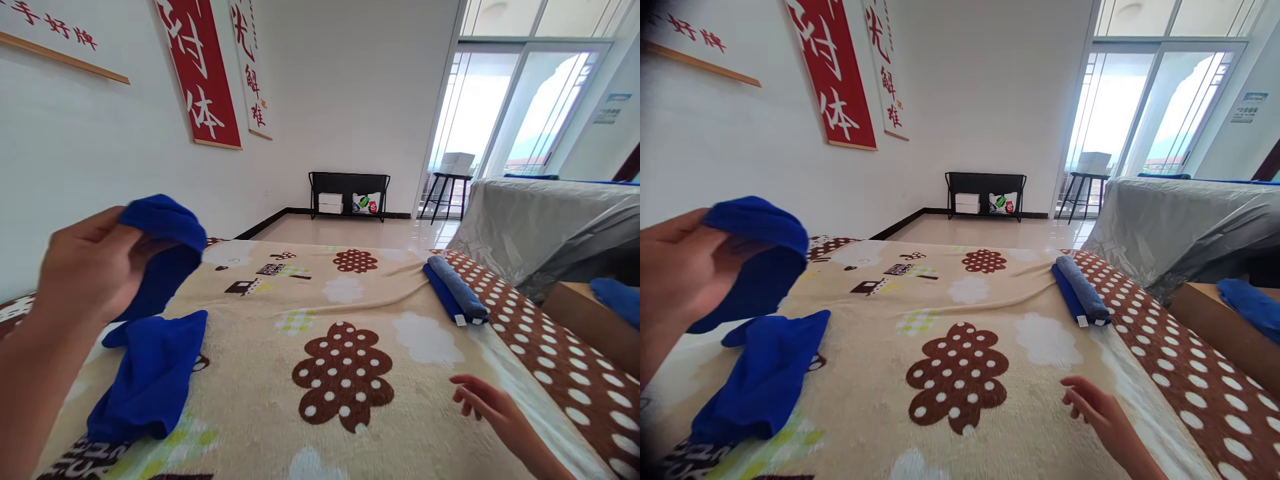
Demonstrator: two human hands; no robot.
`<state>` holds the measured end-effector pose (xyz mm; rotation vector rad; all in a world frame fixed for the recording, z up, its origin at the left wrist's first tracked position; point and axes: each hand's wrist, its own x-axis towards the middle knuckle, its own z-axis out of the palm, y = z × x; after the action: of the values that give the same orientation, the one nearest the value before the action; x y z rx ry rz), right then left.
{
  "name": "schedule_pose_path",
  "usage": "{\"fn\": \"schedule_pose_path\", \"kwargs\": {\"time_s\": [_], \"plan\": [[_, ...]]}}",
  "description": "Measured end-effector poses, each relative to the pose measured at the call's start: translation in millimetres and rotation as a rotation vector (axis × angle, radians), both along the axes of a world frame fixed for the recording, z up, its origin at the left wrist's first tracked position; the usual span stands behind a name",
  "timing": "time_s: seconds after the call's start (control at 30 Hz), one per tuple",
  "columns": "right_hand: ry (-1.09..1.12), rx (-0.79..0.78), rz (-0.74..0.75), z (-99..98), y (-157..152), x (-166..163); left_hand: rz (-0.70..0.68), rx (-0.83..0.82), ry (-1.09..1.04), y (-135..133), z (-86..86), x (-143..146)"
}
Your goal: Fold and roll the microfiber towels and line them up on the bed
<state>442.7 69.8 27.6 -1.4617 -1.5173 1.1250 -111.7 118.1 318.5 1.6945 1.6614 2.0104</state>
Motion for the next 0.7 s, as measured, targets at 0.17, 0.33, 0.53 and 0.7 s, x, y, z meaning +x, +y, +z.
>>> {"fn": "schedule_pose_path", "kwargs": {"time_s": [0.17, 0.33, 0.53, 0.7], "plan": [[-0.169, 0.421, 0.156, 82.8, -37.0, -81.9, -0.708, -0.343, 0.068, -40.6, -28.1, 129.2], [-0.358, 0.905, 0.198, 114.7, -58.4, -139.6, -0.967, -0.659, 0.251, -66.6, -89.5, 195.3], [-0.441, 0.971, 0.178, 104.8, -58.0, -172.3, -1.077, -0.781, 0.181, -70.0, -129.8, 200.7], [-0.182, 0.676, 0.171, 111.2, -53.4, -161.7, -1.082, -0.872, 0.222, -74.2, -117.6, 189.0]]}}
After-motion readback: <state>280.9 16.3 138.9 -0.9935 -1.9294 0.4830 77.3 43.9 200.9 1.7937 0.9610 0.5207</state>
